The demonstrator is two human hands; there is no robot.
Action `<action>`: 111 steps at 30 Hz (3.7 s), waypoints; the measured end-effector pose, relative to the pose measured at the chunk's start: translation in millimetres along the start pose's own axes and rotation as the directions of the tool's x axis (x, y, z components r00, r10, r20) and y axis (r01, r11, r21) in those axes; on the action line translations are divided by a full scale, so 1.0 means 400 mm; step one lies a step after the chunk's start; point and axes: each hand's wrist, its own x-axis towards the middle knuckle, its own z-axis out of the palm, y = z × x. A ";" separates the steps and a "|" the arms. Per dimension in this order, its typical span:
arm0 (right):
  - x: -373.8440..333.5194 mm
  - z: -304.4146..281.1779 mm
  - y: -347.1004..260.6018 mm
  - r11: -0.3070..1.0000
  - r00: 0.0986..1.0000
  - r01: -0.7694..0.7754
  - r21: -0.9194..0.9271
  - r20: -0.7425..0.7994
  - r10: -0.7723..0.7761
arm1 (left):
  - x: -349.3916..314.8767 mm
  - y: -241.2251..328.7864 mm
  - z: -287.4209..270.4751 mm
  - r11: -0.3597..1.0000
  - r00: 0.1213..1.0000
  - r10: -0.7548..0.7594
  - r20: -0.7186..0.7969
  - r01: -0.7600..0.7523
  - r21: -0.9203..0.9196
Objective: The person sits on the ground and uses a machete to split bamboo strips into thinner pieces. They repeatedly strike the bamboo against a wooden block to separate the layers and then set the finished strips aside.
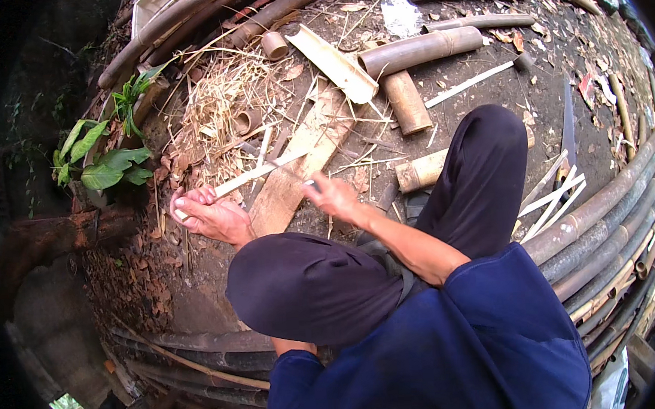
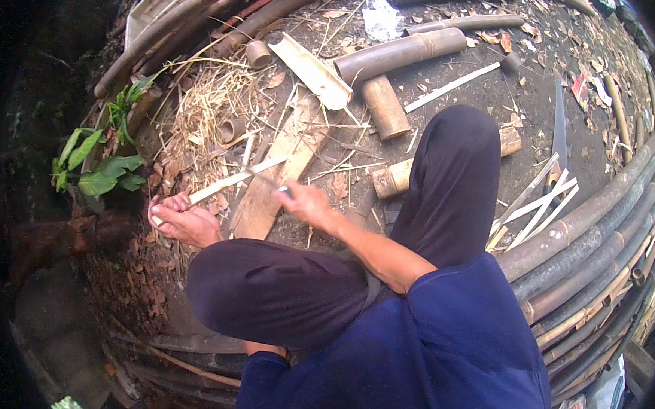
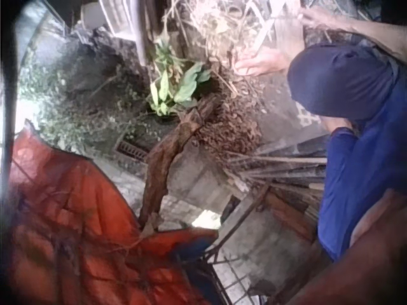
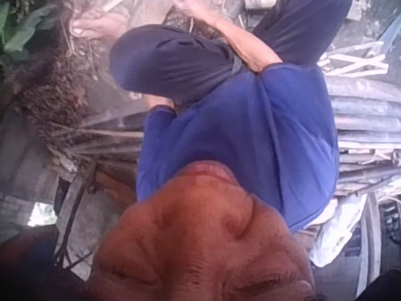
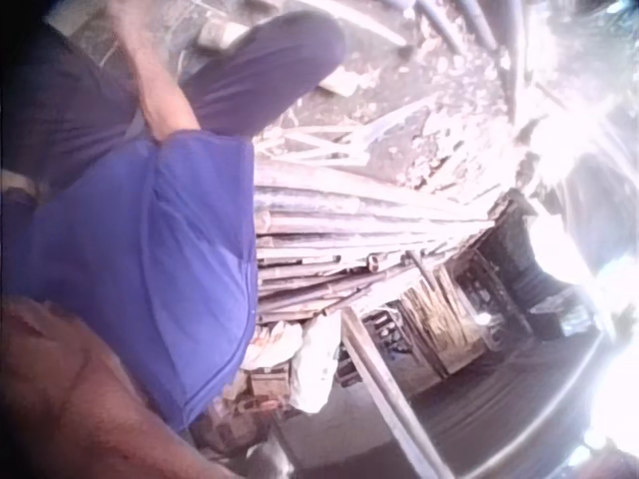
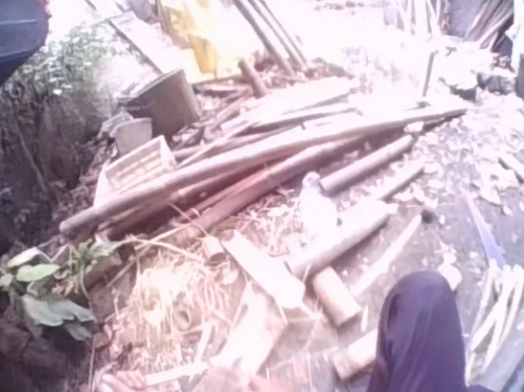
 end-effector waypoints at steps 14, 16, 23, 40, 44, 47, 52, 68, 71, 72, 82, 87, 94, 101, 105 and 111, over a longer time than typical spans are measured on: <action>0.013 -0.036 0.129 0.991 0.953 0.077 -0.106 -0.285 -0.105 | -0.036 -0.003 0.071 0.975 0.990 0.029 -0.135 0.002 0.223; 0.080 -0.079 0.223 0.982 0.920 0.042 -0.185 -0.377 -0.111 | -0.043 -0.052 0.102 1.000 1.000 0.015 -0.004 -0.015 0.024; -0.018 -0.005 0.011 0.963 0.948 0.271 -0.008 -0.169 -0.269 | -0.039 -0.023 0.117 0.932 0.959 0.151 -0.239 -0.057 0.358; 0.049 -0.056 0.154 0.994 0.989 -0.038 0.100 -0.139 0.052 | -0.060 -0.374 -0.080 0.717 0.804 -0.587 0.092 0.465 0.519; 0.075 -0.047 0.307 0.988 0.898 0.123 0.098 -0.434 -0.069 | -0.043 -0.363 -0.063 0.815 0.841 -0.538 0.054 0.502 0.290; 0.075 -0.026 0.318 0.989 0.877 0.063 0.132 -0.481 0.008 | 0.024 -0.302 -0.123 0.891 0.899 -0.435 0.056 0.421 0.169; 0.076 -0.025 0.276 0.984 0.937 0.173 0.050 -0.317 -0.148 | 0.024 -0.303 -0.157 0.766 0.826 -0.538 0.170 0.395 0.508; -0.036 -0.056 -0.007 0.991 0.969 0.126 0.047 -0.218 -0.113 | 0.126 -0.055 0.041 0.998 0.995 -0.039 -0.095 0.034 -0.052; -0.071 -0.029 -0.129 0.945 0.946 0.311 0.105 -0.125 -0.297 | 0.068 -0.052 0.055 0.997 0.988 -0.043 -0.150 0.034 -0.063; -0.079 -0.020 -0.162 0.920 0.931 0.363 0.147 -0.086 -0.354 | 0.052 -0.050 0.064 0.999 0.985 -0.011 -0.174 0.005 -0.035; -0.063 -0.005 -0.095 0.912 0.906 0.410 -0.006 -0.114 -0.408 | 0.015 -0.024 0.074 0.998 0.980 0.025 -0.198 -0.012 0.062; 0.059 -0.103 0.146 0.982 0.964 0.010 -0.186 -0.260 -0.060 | 0.011 -0.028 0.087 0.999 0.994 0.024 -0.104 -0.021 0.028; 0.011 -0.054 0.045 0.987 0.954 0.162 -0.007 -0.253 -0.158 | 0.097 -0.069 0.027 0.925 0.963 -0.221 -0.156 0.156 -0.346; -0.024 -0.052 -0.053 0.966 0.946 0.246 0.074 -0.233 -0.223 | 0.043 -0.048 0.098 0.916 0.966 -0.217 -0.137 0.153 -0.372; 0.022 -0.075 0.023 0.987 0.950 0.162 -0.025 -0.267 -0.162 | 0.061 -0.055 0.101 0.939 0.985 -0.121 -0.120 0.074 -0.335; 0.041 -0.051 0.126 0.991 0.914 0.098 0.093 -0.402 -0.053 | 0.066 -0.077 0.098 0.936 0.985 -0.140 -0.105 0.097 -0.339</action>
